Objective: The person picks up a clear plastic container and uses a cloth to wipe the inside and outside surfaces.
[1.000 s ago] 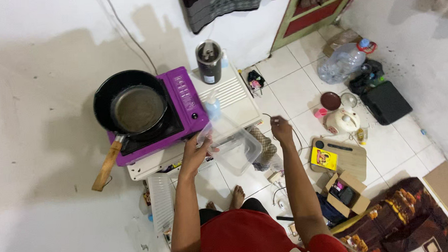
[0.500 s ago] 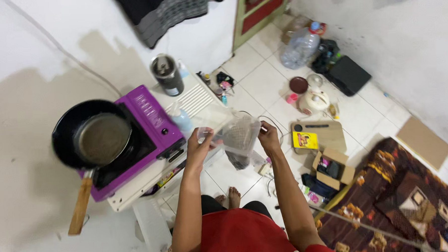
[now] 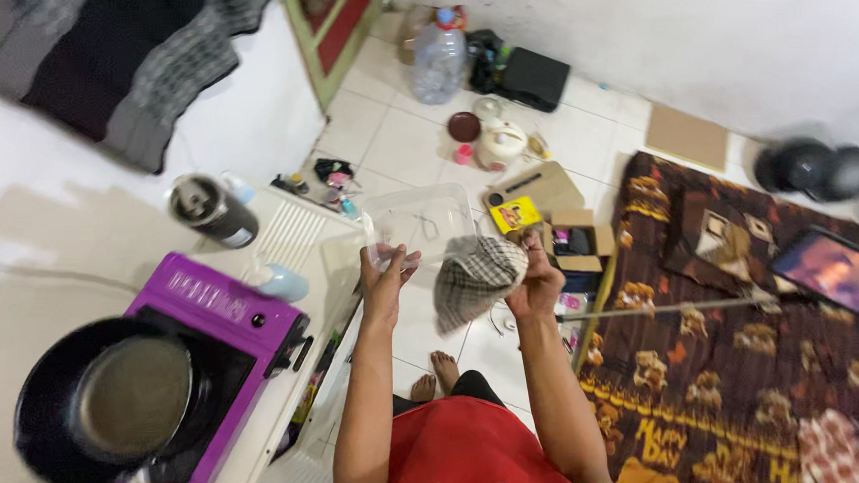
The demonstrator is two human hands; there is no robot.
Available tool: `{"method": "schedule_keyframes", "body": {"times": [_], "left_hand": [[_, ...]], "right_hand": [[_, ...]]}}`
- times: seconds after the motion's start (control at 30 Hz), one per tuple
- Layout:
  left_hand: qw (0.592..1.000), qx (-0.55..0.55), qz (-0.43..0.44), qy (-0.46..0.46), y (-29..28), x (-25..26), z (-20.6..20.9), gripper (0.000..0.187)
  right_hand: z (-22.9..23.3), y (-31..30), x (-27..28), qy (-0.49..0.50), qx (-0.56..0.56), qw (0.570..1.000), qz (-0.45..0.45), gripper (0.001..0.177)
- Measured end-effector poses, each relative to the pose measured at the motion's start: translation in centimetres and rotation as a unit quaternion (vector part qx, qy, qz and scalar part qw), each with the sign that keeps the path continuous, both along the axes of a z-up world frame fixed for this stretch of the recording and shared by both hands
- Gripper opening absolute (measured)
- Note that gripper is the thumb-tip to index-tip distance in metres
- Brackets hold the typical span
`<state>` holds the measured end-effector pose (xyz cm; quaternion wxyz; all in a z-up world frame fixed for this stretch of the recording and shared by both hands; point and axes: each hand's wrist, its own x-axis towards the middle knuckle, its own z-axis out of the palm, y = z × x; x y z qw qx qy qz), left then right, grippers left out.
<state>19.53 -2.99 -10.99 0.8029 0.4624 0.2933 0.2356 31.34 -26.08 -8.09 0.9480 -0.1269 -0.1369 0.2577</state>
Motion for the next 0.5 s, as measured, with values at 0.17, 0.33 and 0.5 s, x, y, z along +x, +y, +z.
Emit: {"method": "schedule_keyframes", "body": {"times": [0.17,0.33,0.5], "left_hand": [[0.995,0.018,-0.1,-0.003,-4.0,2.5,0.7,0.034],[0.979,-0.024,-0.196,-0.055,-9.6,4.8,2.9,0.034],[0.939,-0.122,-0.31,-0.085,-15.1,6.5,4.0,0.034]], "right_hand": [[2.0,-7.2,-2.5,-0.036,-0.064,0.975,-0.21,0.027],[1.5,-15.4,-4.2,-0.053,-0.159,0.906,-0.388,0.015],[4.8,-19.8,-6.8,0.159,0.038,0.901,-0.403,0.023]]}}
